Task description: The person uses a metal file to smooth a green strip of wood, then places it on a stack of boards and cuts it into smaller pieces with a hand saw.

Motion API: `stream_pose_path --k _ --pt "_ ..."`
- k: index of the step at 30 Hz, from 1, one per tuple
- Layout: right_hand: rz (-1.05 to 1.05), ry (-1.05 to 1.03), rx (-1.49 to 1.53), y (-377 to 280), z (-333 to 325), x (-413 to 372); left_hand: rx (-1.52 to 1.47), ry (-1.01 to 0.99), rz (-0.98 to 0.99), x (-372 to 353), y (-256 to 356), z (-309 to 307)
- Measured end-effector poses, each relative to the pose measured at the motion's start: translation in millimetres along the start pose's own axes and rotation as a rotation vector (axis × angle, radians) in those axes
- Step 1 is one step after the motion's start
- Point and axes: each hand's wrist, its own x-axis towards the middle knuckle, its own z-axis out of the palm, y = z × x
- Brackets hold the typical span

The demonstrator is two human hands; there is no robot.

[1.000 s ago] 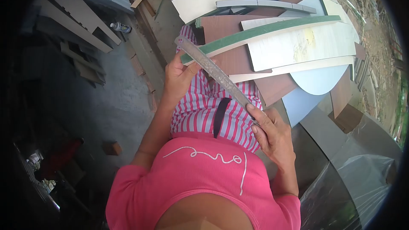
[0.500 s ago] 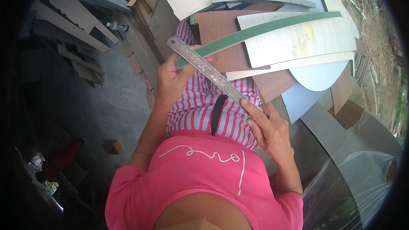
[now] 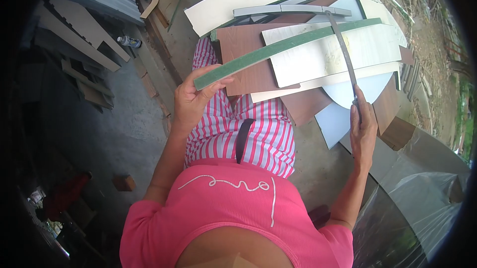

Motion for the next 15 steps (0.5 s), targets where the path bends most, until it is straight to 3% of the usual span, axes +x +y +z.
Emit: stream_pose_path --k 2,4,5,8,11,14,15 --pt "-0.046 -0.063 0.020 -18 -6 -1 0.027 -0.003 -0.028 -1 -2 -3" --pt "-0.071 -0.354 0.002 -31 -12 2 0.026 0.000 -0.019 -1 -2 -3" --pt "-0.151 -0.300 0.011 -23 -8 7 0.020 0.001 -0.012 0 -2 -3" --pt "-0.103 -0.158 -0.092 23 -11 44 0.031 -0.006 -0.012 0 0 -2" --pt "0.129 0.141 -0.208 131 -25 94 -0.003 -0.012 -0.059 -1 1 -4" --pt "0.221 0.264 -0.184 137 -45 109 0.132 0.022 0.084 2 -5 -7" --pt "0.297 0.241 -0.012 122 -44 107 0.244 0.010 0.090 4 6 -10"
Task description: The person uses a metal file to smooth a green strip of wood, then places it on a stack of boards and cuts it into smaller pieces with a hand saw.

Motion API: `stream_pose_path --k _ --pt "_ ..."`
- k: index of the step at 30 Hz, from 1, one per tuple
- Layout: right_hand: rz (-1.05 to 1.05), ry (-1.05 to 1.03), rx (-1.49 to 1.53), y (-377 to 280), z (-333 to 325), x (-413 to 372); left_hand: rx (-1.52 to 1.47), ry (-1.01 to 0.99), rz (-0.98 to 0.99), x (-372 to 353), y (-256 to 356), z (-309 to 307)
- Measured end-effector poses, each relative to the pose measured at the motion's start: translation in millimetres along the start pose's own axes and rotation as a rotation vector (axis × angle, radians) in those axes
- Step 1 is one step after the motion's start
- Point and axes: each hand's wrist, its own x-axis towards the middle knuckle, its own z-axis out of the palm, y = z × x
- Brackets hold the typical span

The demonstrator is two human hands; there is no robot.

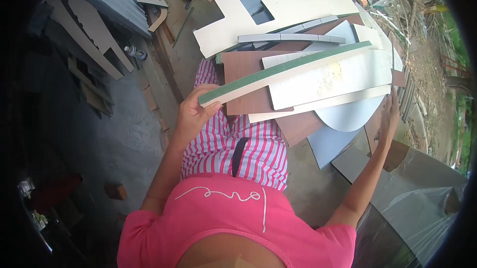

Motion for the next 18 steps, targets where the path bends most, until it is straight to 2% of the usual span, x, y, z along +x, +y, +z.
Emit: stream_pose_path --k 1,2,3,5,7,9,11,12,13,14,15,17,18 --pt "0.107 -0.050 0.157 -7 5 -8 0.011 0.007 -0.009 -3 -2 -3" --pt "0.096 -0.114 0.203 -8 14 -15 -0.024 0.008 -0.096 -6 -6 -4" --pt "0.103 -0.124 0.208 -26 19 -29 -0.061 0.006 -0.184 -7 -8 -4" --pt "0.009 -0.168 0.011 -75 24 -62 -0.153 0.050 -0.180 -6 -8 0" --pt "-0.050 -0.165 0.042 -69 37 -75 -0.226 -0.029 -0.309 -3 -1 -1" --pt "-0.062 -0.105 0.315 -67 48 -90 -0.216 -0.047 -0.308 -1 8 1" --pt "0.068 -0.171 0.471 -78 54 -115 -0.509 -0.057 -0.443 -1 12 1" --pt "-0.022 -0.184 0.467 -79 63 -129 -0.507 -0.053 -0.450 -1 13 1" --pt "-0.112 -0.199 0.464 -87 69 -143 -0.669 -0.052 -0.514 -1 13 1" --pt "-0.276 -0.236 0.388 -96 70 -158 -0.831 -0.048 -0.578 -2 13 0" --pt "-0.441 -0.270 0.312 -114 70 -173 -0.828 -0.042 -0.586 -1 16 0" --pt "-0.609 -0.418 0.420 -132 78 -196 -1.006 -0.023 -0.670 2 23 -1" --pt "-0.607 -0.422 0.424 -138 81 -205 -1.043 0.006 -0.721 0 19 -1"
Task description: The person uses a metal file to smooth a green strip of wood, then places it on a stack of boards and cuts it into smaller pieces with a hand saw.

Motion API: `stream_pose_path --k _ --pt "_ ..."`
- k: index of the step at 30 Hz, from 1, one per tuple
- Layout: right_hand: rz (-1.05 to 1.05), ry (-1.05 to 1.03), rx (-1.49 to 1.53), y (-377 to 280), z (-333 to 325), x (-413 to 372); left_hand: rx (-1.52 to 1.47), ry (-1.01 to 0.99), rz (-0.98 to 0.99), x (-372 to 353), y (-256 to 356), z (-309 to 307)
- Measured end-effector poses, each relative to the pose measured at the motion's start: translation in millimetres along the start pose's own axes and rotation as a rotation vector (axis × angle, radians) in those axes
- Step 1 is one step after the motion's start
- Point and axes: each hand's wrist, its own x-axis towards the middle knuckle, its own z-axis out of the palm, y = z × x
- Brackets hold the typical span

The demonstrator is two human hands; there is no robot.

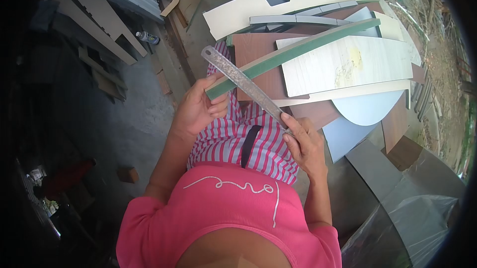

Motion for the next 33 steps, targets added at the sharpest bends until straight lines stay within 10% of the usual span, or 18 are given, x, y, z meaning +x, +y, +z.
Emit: stream_pose_path --k 10,23,27,33 --pt "-0.101 -0.133 -0.049 -5 1 6 -0.176 -0.127 -0.105 0 -2 -12" --pt "0.535 0.390 -0.258 91 -111 26 -0.107 -0.082 -0.121 -25 10 -47" --pt "0.262 -0.089 -0.362 39 -89 26 -0.163 -0.080 -0.147 -29 13 -60" --pt "0.399 0.330 -0.433 120 -115 50 -0.134 -0.122 -0.181 -39 17 -89"
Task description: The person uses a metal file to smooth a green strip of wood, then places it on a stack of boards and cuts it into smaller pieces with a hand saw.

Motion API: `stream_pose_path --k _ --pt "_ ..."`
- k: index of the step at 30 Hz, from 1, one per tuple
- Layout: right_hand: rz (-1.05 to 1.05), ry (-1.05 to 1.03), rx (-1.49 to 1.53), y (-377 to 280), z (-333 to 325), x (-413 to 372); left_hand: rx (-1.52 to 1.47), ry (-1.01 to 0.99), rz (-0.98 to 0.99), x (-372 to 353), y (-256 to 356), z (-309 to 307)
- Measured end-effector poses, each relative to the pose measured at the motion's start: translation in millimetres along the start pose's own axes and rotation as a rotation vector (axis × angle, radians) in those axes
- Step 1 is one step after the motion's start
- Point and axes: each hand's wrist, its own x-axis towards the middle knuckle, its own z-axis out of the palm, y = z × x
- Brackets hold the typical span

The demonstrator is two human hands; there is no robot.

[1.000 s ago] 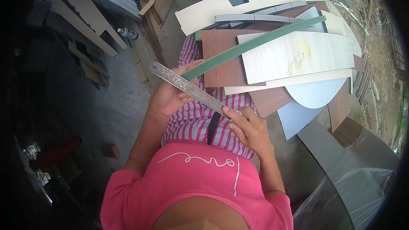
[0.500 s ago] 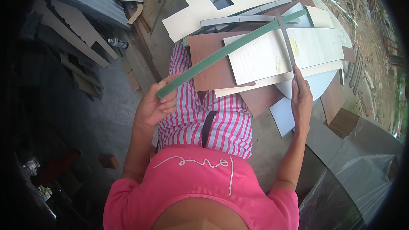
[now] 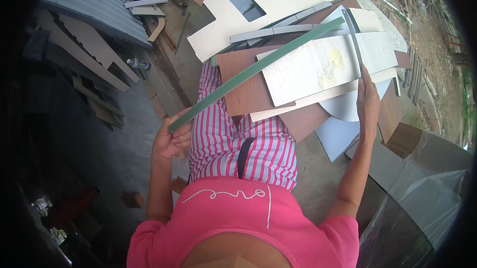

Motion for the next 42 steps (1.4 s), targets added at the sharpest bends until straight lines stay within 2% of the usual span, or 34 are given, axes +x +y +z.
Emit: stream_pose_path --k 2,3,5,8,10,12,15,21,23,29,33,35,38,40,42 --pt "0.009 0.160 -0.029 30 -4 14 -0.072 0.019 0.050 -6 -2 -6" --pt "0.010 0.169 -0.021 24 -4 14 -0.097 0.038 0.081 -9 -3 -4" --pt "0.328 0.147 0.352 12 -4 3 -0.035 0.031 0.113 -6 2 0" --pt "0.308 0.228 0.474 -4 28 -20 0.040 0.002 0.161 13 24 16" --pt "0.375 0.225 0.640 -24 39 -36 0.272 0.071 0.276 38 48 34" --pt "0.422 0.301 0.695 -26 57 -45 0.480 0.058 0.341 66 74 55" --pt "0.422 0.386 0.726 -30 64 -51 0.668 -0.067 0.295 112 113 56" --pt "0.338 0.297 0.557 -11 77 -52 0.889 -0.043 0.243 175 146 29" --pt "0.352 0.282 0.588 -12 73 -52 0.929 0.006 0.240 180 151 21" --pt "0.304 0.310 0.538 -24 70 -50 1.401 0.066 0.174 162 143 35" --pt "0.292 0.314 0.524 -24 70 -51 1.353 0.110 0.194 158 162 37" --pt "0.263 0.327 0.478 -18 75 -51 1.386 0.257 0.273 165 184 34" --pt "0.364 0.305 0.465 -22 73 -52 1.365 0.355 0.251 178 221 21" --pt "0.317 0.357 0.400 -25 76 -55 1.368 0.392 0.232 194 250 8" --pt "0.379 0.336 0.352 -27 73 -55 1.359 0.553 0.325 216 278 -5"
